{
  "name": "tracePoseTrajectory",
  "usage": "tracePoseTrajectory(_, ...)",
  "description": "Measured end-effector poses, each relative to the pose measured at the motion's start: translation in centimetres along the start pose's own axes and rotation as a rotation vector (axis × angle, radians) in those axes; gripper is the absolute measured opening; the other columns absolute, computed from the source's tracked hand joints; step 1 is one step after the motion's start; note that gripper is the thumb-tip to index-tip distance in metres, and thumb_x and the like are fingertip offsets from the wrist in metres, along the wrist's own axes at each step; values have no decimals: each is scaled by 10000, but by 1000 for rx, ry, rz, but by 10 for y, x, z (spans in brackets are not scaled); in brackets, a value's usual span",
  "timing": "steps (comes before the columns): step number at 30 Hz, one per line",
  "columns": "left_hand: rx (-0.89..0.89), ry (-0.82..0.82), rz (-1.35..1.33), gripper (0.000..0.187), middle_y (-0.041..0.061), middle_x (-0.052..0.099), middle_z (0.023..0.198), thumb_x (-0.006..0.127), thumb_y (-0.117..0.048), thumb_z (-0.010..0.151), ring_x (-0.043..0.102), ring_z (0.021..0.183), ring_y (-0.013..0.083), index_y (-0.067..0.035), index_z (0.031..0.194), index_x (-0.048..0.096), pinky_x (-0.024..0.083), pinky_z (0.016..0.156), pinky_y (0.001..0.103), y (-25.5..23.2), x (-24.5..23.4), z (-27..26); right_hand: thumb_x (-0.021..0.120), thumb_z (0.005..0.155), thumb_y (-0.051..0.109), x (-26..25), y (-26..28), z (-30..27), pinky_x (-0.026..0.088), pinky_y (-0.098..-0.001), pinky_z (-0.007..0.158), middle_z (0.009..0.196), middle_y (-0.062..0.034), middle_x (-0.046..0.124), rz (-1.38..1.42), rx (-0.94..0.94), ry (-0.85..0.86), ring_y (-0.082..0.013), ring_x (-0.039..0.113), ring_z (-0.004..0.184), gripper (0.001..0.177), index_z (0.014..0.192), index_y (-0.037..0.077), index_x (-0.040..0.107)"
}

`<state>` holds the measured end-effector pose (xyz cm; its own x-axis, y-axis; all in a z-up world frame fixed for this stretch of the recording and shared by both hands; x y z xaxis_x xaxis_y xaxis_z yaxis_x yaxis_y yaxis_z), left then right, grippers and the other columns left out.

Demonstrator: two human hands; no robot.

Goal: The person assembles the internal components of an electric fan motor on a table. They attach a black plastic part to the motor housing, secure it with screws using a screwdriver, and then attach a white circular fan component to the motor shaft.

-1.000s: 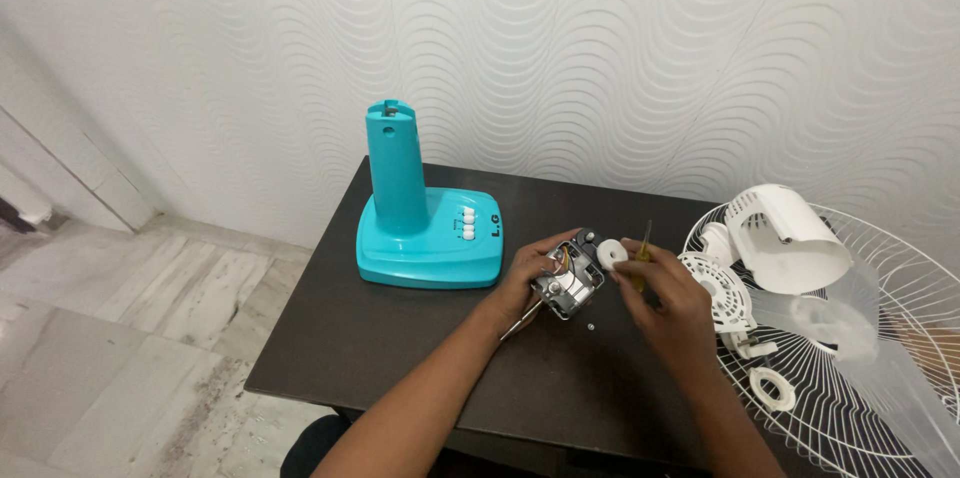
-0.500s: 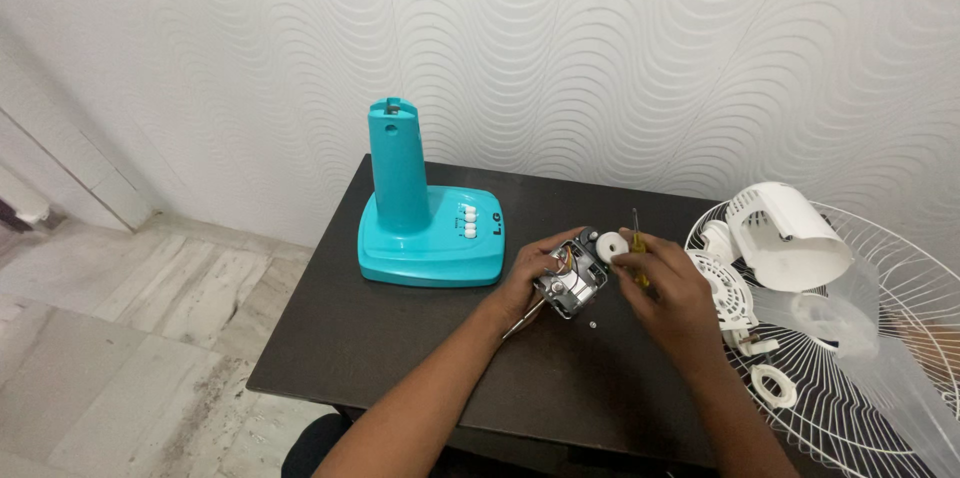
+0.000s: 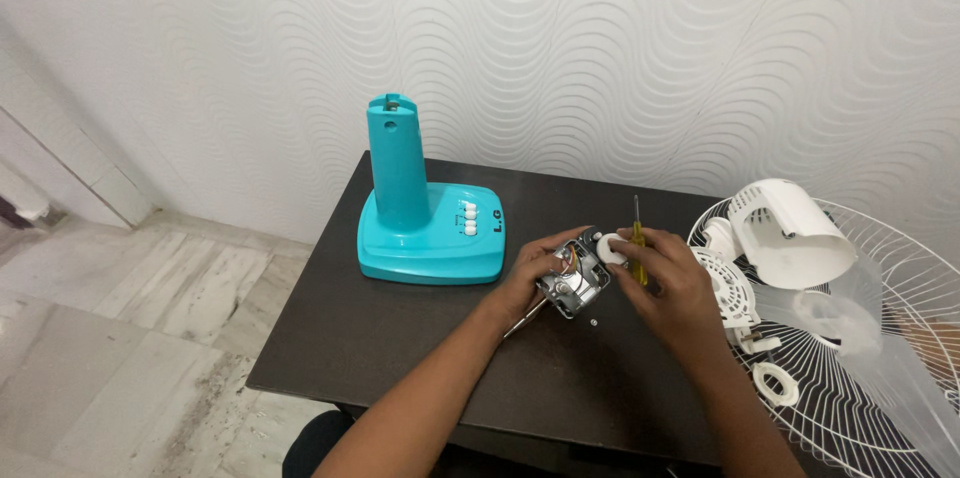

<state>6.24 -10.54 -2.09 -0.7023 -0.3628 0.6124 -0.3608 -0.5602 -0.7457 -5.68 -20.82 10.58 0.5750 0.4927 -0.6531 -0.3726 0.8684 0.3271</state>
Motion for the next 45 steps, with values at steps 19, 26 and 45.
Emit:
tracePoseTrajectory(19,-10,-36,56,697,172,694,1232,594,-93,840,704,1025,181,67,1511,497,577,909,289,6,-7,-2,830,820,158,18,-35,-24,533,-263,699,1006,-32,641,207,440,-23,-119,639,838,502,1301,97,699)
tracePoseTrajectory(26,-97,32,-46,661,191,690,1228,562,-119,865,721,1013,251,63,1495,479,626,860,430,2,-4,-1,845,785,140,35,-47,-37,453,-284,925,1079,-52,496,307,376,-16,-163,518,1029,768,1491,95,546)
tracePoseTrajectory(45,-570,212,281,606,187,703,1237,614,-159,934,733,1010,186,63,1489,511,611,885,305,25,-31,3,987,528,189,60,-52,-62,437,-362,1056,1147,-44,544,445,286,193,-191,544,1158,858,1310,87,649)
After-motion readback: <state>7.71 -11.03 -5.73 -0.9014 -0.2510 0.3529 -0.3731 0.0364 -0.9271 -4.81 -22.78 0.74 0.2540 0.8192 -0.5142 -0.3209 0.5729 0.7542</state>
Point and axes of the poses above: each hand's wrist, its own z-axis towards the middle knuckle, its own x-axis out of the palm, y = z × x, the point moved 7 cm from there along z, towards the middle knuckle
